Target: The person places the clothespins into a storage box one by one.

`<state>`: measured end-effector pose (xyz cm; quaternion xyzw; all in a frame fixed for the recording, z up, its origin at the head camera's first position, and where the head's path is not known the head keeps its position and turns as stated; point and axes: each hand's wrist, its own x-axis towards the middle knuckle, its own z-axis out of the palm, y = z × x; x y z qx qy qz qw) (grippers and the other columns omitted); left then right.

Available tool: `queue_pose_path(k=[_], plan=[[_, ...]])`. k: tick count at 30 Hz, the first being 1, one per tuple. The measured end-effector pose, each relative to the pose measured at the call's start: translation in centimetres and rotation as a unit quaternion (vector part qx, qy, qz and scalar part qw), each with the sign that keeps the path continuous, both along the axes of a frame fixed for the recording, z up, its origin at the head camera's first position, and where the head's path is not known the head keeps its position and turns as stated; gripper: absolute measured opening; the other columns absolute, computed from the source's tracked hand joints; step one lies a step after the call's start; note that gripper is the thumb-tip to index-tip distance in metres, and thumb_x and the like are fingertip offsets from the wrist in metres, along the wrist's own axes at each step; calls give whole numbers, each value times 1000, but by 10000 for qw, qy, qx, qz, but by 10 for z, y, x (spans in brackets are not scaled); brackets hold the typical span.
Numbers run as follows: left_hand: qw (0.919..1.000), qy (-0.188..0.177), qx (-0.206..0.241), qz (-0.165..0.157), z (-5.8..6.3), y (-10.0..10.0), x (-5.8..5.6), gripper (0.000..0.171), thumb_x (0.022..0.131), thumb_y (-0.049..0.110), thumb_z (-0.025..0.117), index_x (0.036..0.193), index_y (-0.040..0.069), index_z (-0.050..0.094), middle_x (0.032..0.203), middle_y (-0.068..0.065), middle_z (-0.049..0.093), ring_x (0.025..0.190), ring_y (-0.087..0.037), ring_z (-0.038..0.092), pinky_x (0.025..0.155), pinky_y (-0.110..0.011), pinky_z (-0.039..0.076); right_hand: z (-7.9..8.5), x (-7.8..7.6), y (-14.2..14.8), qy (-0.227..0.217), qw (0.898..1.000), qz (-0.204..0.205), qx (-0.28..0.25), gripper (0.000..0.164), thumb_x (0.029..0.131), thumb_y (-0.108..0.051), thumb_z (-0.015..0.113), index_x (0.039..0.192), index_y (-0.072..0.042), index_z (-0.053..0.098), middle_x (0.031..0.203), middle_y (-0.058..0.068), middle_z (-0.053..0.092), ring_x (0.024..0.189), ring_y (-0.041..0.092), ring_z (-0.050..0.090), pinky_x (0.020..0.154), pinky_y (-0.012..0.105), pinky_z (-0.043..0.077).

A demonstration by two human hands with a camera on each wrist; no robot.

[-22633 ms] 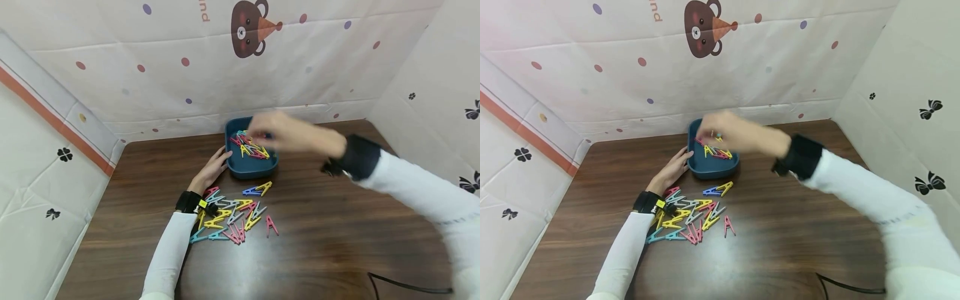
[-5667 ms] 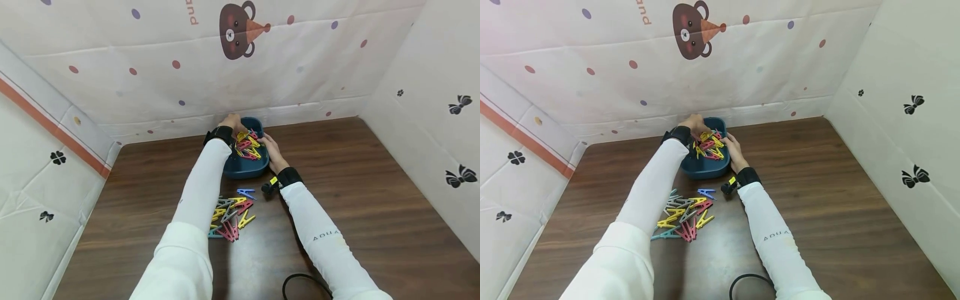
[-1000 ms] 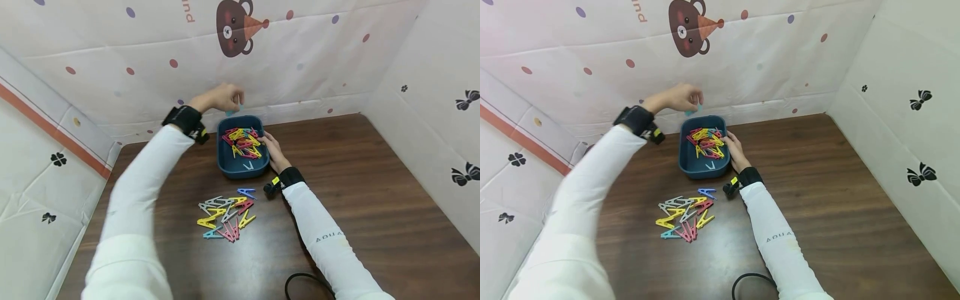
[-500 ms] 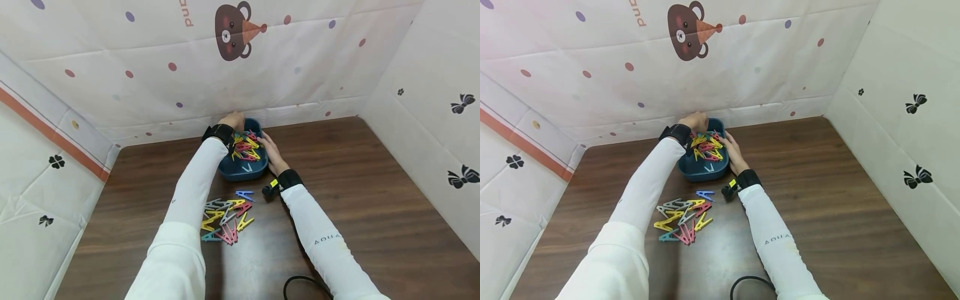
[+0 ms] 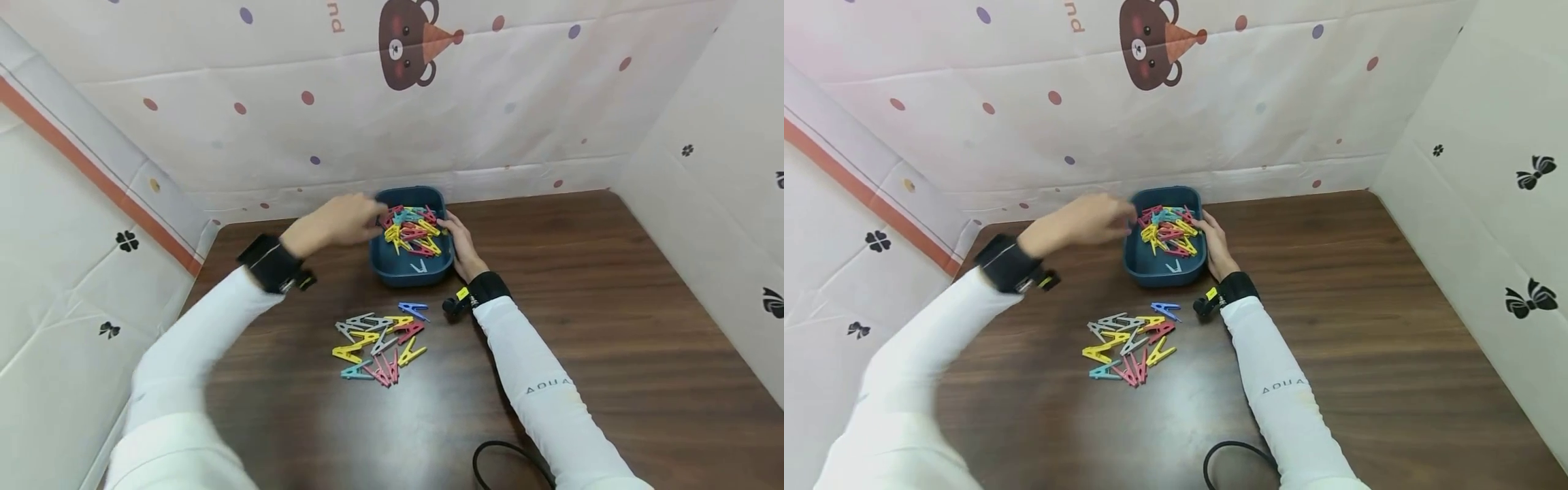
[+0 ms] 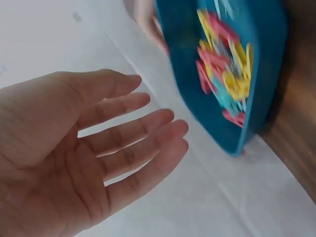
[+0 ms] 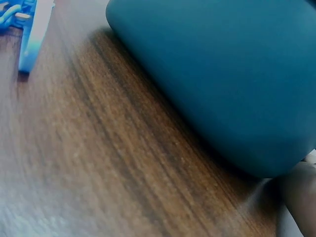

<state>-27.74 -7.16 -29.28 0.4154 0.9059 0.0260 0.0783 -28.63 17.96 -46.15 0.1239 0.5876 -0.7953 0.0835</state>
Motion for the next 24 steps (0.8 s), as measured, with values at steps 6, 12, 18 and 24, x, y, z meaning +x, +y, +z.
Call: queue_pose_path(k=[6, 12, 18, 24], plan=[[9977, 124, -264, -616, -20, -40, 82, 24, 94, 20, 74, 116, 11, 71, 107, -7, 74, 87, -21, 72, 62, -29, 60, 4, 0, 14, 19, 10000, -80, 44, 63, 106, -38, 50, 164, -32, 24, 169, -1, 27, 149, 18, 34, 127, 35, 28], [9962, -146, -677, -527, -73, -60, 123, 22, 88, 18, 82, 109, 12, 74, 100, -4, 74, 82, -17, 70, 59, -28, 57, 10, -4, 17, 88, 9998, -157, 35, 63, 106, -37, 50, 163, -32, 25, 169, -2, 26, 149, 17, 34, 127, 34, 28], [9960, -572, -308, -614, -98, -70, 134, 15, 85, 11, 84, 90, 13, 71, 94, -4, 71, 74, -12, 60, 55, -21, 46, 15, -5, 12, 98, 9999, -98, 99, 63, 106, -37, 50, 164, -30, 25, 169, 0, 27, 148, 18, 34, 127, 35, 29], [9968, -413, -233, -643, -104, -71, 131, 14, 86, 12, 83, 93, 14, 71, 95, -4, 73, 76, -12, 61, 61, -23, 53, 17, -9, 7, 69, 9997, -129, 190, 61, 107, -36, 50, 163, -30, 27, 168, 0, 29, 147, 18, 36, 126, 35, 30]])
